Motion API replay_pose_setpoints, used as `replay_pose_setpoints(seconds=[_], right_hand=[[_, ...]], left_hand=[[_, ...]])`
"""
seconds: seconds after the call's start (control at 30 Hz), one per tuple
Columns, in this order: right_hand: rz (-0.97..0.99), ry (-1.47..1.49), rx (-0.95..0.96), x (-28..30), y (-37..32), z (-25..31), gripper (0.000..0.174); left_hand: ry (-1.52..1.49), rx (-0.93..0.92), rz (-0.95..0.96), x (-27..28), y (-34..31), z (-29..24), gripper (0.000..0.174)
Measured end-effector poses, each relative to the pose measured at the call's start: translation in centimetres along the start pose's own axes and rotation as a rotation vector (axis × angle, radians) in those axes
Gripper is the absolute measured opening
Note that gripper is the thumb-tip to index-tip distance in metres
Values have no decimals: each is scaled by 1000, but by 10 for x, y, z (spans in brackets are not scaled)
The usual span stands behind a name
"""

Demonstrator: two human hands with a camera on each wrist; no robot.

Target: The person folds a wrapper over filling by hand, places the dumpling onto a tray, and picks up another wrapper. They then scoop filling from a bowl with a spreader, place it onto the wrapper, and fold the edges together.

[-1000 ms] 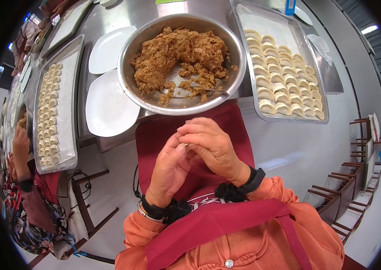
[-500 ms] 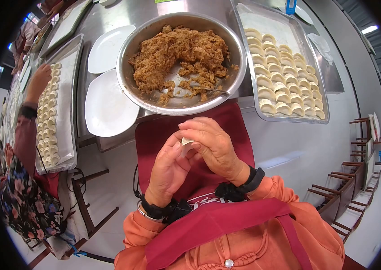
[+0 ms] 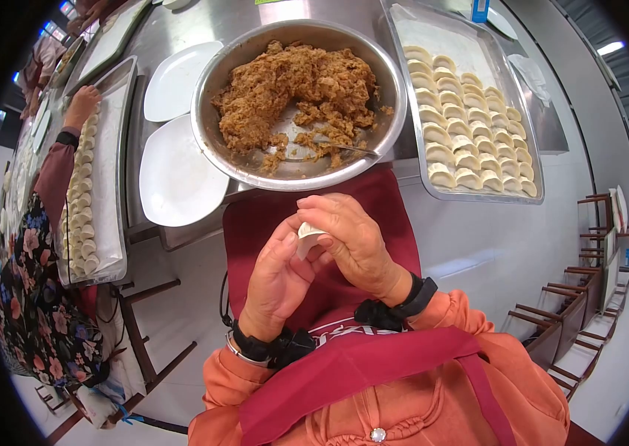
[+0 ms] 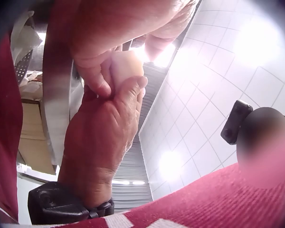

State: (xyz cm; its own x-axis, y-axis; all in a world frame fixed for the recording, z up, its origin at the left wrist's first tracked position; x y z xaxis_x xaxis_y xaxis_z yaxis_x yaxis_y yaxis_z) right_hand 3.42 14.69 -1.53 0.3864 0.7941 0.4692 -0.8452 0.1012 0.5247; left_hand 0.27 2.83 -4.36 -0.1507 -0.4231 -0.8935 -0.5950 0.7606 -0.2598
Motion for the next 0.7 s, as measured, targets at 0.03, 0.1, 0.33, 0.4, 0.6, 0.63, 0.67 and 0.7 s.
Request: replay_pose_setpoints(seconds=[0.03, 0.1, 0.33, 0.4, 0.6, 0.63, 0.67, 0.7], right_hand=[[0, 0, -1, 0, 0, 0, 30], [-7, -7, -9, -1, -1, -1, 30], [-15, -8, -41, -3, -2, -4, 29], [-3, 7, -25, -4, -3, -6, 28], [-2, -2, -49, -4, -3, -7, 28], [-2, -2, -51, -4, -2, -6, 28], [-4, -1, -63, -4, -2, -4, 28], [-5, -1, -74, -4, -2, -4, 28]], left_hand=[[-3, 2, -1, 0, 0, 0, 45], [0, 1, -7, 0, 0, 0, 45], [-23, 13, 25, 7, 1, 1, 43], [-30, 14, 16, 7, 2, 2, 43], [-40, 17, -17, 9, 3, 2, 42], [-34, 13, -34, 9, 3, 2, 41], [-34, 14, -36, 6, 3, 2, 41], [-16, 12, -50, 4, 4, 2, 40]])
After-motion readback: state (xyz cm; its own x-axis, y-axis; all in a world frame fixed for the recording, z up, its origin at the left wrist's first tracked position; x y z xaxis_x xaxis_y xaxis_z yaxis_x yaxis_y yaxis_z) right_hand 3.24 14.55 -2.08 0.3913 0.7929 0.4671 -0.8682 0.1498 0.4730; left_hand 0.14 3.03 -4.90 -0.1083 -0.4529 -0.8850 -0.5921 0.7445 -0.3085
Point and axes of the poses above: each hand's wrist, its own y-axis towards the middle knuckle, its own x-axis out of the back of the hand, z = x × y, the point moved 4 cm from there along y, towards the middle knuckle, and after that the axes turned 6 degrees about -y, right-handed, at the moved point
